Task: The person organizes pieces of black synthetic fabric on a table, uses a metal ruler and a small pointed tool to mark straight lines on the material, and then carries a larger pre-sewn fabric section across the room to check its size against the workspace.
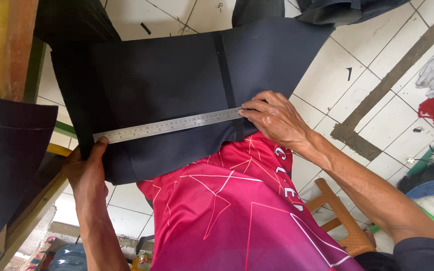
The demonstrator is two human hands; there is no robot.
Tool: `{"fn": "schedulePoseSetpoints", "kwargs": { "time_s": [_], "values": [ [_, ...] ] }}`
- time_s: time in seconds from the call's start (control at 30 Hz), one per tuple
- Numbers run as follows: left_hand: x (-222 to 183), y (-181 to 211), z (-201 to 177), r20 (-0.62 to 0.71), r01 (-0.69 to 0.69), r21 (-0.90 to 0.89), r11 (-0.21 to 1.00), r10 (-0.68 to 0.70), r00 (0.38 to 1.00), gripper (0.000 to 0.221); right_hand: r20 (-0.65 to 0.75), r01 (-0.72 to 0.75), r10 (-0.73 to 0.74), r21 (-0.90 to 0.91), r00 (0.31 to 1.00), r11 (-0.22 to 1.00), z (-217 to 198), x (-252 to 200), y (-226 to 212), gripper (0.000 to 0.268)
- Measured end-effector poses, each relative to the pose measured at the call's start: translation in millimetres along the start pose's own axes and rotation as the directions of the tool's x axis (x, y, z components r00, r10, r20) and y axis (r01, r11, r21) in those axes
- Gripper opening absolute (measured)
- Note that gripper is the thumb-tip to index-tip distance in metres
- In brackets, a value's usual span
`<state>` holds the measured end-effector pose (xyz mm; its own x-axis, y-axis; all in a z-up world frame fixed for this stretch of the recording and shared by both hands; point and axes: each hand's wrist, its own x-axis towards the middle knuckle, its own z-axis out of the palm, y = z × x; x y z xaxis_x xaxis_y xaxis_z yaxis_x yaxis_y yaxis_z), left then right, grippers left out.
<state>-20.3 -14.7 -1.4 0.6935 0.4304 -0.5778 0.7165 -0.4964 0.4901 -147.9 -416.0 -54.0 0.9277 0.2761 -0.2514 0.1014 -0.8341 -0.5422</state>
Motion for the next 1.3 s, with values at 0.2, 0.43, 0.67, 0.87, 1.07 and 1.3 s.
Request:
{"fn": "schedulePoseSetpoints", "kwargs": {
  "time_s": [0.2,0.43,0.67,0.87,1.07,1.3],
  "values": [
    [6.2,-8.0,2.7,0.013,0.015,-0.043,0.999,-0.014,1.0,0.024,0.014,-0.032,0.031,0.039,0.999,0.999,1.4,2.6,3.4,0.015],
    [4.3,-7.6,-0.6,-0.013,0.029,-0.063,0.998,-0.03,0.999,0.026,-0.023,0.03,-0.031,-0.044,0.999,0.999,-0.7,15.8,7.4,0.019],
    [19.3,-13.2,-2.6,0.064,-0.014,-0.098,0.995,0.02,0.998,0.021,0.042,0.076,-0.074,-0.048,0.996,0.996,-8.4,27.8,5.3,0.019],
    [14.1,-2.6,-9.6,0.093,-0.067,-0.078,0.995,0.074,0.993,0.024,0.037,-0.034,0.038,-0.106,0.999,0.994,-6.0,26.2,6.2,0.02],
    [26.0,-21.1,-8.0,0.1,-0.076,-0.079,0.994,0.084,0.991,0.031,0.039,-0.041,0.043,-0.053,0.998,0.998,-11.1,29.5,0.6,0.019],
    [13.1,3.3,-15.6,0.196,0.022,-0.185,0.982,0.015,0.98,0.025,0.095,-0.021,0.024,-0.027,0.995,0.999,-12.4,30.3,8.3,0.026]
  ]
}}
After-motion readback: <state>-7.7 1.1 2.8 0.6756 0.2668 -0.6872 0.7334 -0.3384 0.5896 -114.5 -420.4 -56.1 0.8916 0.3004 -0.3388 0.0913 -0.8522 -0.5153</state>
